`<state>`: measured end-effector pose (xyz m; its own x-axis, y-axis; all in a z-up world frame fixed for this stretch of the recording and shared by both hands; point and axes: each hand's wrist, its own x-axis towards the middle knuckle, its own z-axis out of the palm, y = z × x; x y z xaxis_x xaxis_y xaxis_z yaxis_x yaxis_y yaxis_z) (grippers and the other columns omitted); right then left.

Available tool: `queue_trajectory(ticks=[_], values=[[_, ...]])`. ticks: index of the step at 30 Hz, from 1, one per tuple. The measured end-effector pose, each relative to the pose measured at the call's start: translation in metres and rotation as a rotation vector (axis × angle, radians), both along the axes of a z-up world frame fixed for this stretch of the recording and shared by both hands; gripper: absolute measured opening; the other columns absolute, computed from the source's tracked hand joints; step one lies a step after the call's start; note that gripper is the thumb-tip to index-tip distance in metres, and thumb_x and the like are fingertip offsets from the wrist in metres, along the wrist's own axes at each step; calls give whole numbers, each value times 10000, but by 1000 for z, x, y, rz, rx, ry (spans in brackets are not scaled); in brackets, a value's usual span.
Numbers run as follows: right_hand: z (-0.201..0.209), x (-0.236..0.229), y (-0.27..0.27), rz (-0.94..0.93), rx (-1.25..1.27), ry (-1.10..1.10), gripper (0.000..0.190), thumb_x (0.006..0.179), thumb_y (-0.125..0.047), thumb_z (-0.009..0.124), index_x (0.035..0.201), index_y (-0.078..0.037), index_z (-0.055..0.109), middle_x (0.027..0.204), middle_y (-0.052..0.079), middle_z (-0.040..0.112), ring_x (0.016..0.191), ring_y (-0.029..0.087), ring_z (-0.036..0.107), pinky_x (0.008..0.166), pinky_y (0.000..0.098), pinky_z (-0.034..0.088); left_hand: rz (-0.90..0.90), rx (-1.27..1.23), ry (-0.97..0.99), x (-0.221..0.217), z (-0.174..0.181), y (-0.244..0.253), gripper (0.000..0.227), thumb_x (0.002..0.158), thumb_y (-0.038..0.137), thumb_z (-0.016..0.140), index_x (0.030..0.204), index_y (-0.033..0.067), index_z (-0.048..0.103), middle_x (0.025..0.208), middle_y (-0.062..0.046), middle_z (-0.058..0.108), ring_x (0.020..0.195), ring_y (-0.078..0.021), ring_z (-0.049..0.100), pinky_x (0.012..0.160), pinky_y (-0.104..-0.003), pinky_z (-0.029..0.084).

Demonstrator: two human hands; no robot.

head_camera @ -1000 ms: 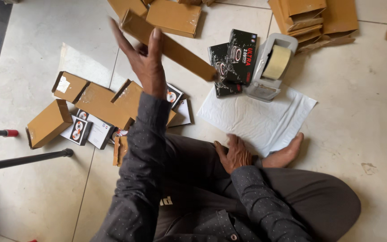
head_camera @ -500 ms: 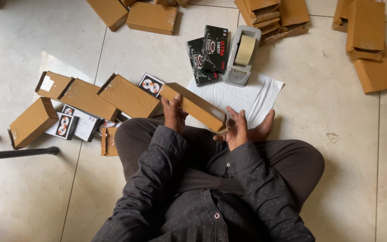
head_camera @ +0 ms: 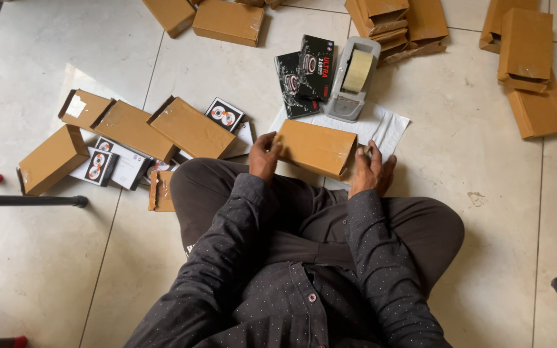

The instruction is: The person sits on the floor and packs smart watches into small cardboard boxes. They open the watch packaging, place the watch and strap into a cardboard box, close the flaps, and seal the box with tape. The process is repeated for multiple watches.

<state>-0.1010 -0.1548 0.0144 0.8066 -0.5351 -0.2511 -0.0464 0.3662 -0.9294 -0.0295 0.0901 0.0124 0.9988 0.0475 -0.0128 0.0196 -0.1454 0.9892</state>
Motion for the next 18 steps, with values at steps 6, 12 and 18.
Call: queue_trajectory(ticks=[6, 12, 18], values=[[-29, 22, -6, -7, -336, 156, 428, 1026, -275, 571, 1412, -98, 627, 1400, 118, 682, 1280, 269, 610, 1128, 373, 450, 13, 335, -40, -17, 24, -14, 340, 918, 199, 674, 1223, 50, 696, 1179, -163, 731, 1099, -305, 710, 961, -393, 547], [17, 14, 0, 41, -1208, 673, 554, 1041, -371, 589, 1451, -23, 458, 1458, 236, 507, 1396, 408, 406, 1128, 482, 295, 150, 645, -291, 10, 40, 8, 244, 871, 159, 748, 1104, 85, 756, 1174, -205, 648, 1181, -388, 577, 1036, -485, 449], [56, 6, 20, 463, -1196, 676, 1096, 775, -541, 810, 1572, -94, 204, 1603, 240, 239, 1509, 310, 214, 1254, 612, -15, 24, 1198, 62, 98, 54, 74, 763, 742, 359, 882, 1381, 125, 536, 1315, -245, 509, 1245, -418, 467, 1018, -520, 415]])
